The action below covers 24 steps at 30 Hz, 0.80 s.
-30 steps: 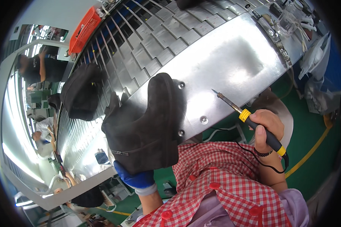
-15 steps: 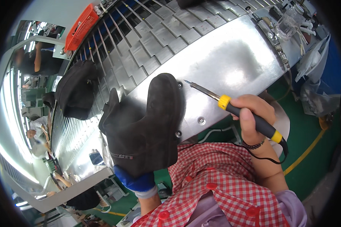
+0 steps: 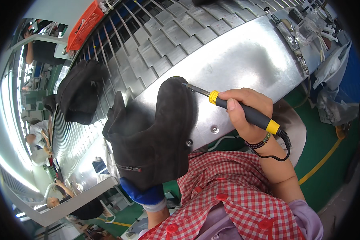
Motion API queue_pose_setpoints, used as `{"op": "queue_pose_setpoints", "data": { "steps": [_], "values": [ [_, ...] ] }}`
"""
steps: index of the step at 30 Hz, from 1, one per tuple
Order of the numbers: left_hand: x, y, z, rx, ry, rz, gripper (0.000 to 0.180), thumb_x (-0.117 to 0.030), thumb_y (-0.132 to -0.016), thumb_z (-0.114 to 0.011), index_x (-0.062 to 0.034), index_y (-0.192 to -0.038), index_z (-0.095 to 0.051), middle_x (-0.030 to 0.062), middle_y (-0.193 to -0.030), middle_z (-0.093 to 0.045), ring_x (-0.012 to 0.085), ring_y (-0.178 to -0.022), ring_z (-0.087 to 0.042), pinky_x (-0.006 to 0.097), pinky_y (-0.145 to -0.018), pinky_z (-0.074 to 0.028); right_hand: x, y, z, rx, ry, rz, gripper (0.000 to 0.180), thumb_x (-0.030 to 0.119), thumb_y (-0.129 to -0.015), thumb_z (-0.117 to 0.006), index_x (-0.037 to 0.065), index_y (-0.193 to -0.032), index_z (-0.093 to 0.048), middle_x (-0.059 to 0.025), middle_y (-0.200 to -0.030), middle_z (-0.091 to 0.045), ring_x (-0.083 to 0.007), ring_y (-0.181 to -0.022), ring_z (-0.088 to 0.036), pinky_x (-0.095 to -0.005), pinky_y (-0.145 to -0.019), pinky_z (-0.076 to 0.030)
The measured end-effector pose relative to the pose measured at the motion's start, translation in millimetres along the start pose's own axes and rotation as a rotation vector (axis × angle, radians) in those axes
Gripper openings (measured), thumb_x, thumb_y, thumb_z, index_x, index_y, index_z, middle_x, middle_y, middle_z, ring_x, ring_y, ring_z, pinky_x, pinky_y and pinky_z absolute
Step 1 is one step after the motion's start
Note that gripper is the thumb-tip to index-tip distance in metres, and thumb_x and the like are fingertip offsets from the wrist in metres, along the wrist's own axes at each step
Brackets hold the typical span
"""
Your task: The person uses a soldering iron to apply heat to the sole of a black boot held in their left hand. They work on multiple boots sequentially, moving them along a metal conveyor belt in a factory setting. The person also uses a pneumatic tool on the boot soles during the process.
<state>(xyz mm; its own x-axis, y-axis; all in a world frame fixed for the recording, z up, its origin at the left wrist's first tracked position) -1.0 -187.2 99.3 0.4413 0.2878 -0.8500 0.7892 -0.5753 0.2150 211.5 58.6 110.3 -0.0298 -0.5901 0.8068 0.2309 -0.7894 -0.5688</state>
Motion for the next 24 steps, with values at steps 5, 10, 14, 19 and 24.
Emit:
{"op": "queue_pose_setpoints", "data": {
  "steps": [5,10,14,19,24],
  "values": [
    [-0.7,-0.6,4.8,0.006,-0.008,0.002,0.069,-0.056,-0.097,-0.044,-0.0133,-0.151,-0.037,0.0105,-0.155,-0.037,0.0342,-0.141,-0.037,0.056,-0.115,-0.031,-1.1,-3.0,-5.8,0.007,-0.007,0.001,0.010,0.005,-0.080,-0.064,-0.001,-0.087,-0.070,-0.0123,-0.076,-0.071,-0.0210,-0.062,-0.068,-0.0283,-0.058,-0.053],
    [-2.1,-0.5,7.0,0.025,-0.048,-0.016,0.069,-0.056,-0.097,-0.043,-0.0133,-0.151,-0.037,0.0105,-0.155,-0.037,0.0342,-0.141,-0.037,0.056,-0.115,-0.030,-1.6,-3.7,-12.2,0.007,-0.017,0.023,0.010,0.004,-0.078,-0.066,-0.001,-0.086,-0.070,-0.0126,-0.075,-0.071,-0.0222,-0.062,-0.068,-0.0289,-0.058,-0.053],
    [-2.7,1.0,6.9,0.032,-0.074,-0.027,0.069,-0.055,-0.098,-0.043,-0.0120,-0.151,-0.036,0.0109,-0.155,-0.037,0.0342,-0.141,-0.036,0.055,-0.115,-0.030,7.1,-1.3,-13.6,0.056,0.045,0.089,0.009,0.004,-0.077,-0.067,0.000,-0.085,-0.069,-0.0119,-0.074,-0.070,-0.0241,-0.060,-0.068,-0.0304,-0.056,-0.053],
    [-5.3,0.8,7.5,0.122,0.026,-0.010,0.063,-0.050,-0.101,-0.038,-0.0095,-0.149,-0.040,0.0114,-0.153,-0.039,0.0315,-0.139,-0.040,0.053,-0.115,-0.032,26.3,15.0,-15.7,0.070,0.164,0.267,0.016,0.007,-0.067,-0.070,0.004,-0.082,-0.067,-0.0057,-0.060,-0.060,-0.0226,-0.049,-0.059,-0.0315,-0.046,-0.044],
    [-6.4,2.0,5.7,-0.019,0.009,-0.001,0.062,-0.050,-0.101,-0.040,-0.0101,-0.148,-0.041,0.0111,-0.153,-0.040,0.0319,-0.139,-0.040,0.053,-0.114,-0.033,48.2,40.1,-16.1,0.130,0.183,0.268,0.016,0.010,-0.066,-0.069,0.004,-0.080,-0.068,-0.0033,-0.056,-0.053,-0.0200,-0.045,-0.053,-0.0299,-0.045,-0.044]
  ]
}}
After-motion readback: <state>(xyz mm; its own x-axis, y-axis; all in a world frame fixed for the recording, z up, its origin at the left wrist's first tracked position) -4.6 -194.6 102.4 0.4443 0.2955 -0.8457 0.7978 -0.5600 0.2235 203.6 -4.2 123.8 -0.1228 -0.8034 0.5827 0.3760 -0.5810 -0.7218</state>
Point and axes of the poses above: each hand's wrist, its own y-axis away from the middle knuckle, its own z-axis out of the back of the hand, x = y × z, the point moved 3 cm from there along -y, towards the middle knuckle
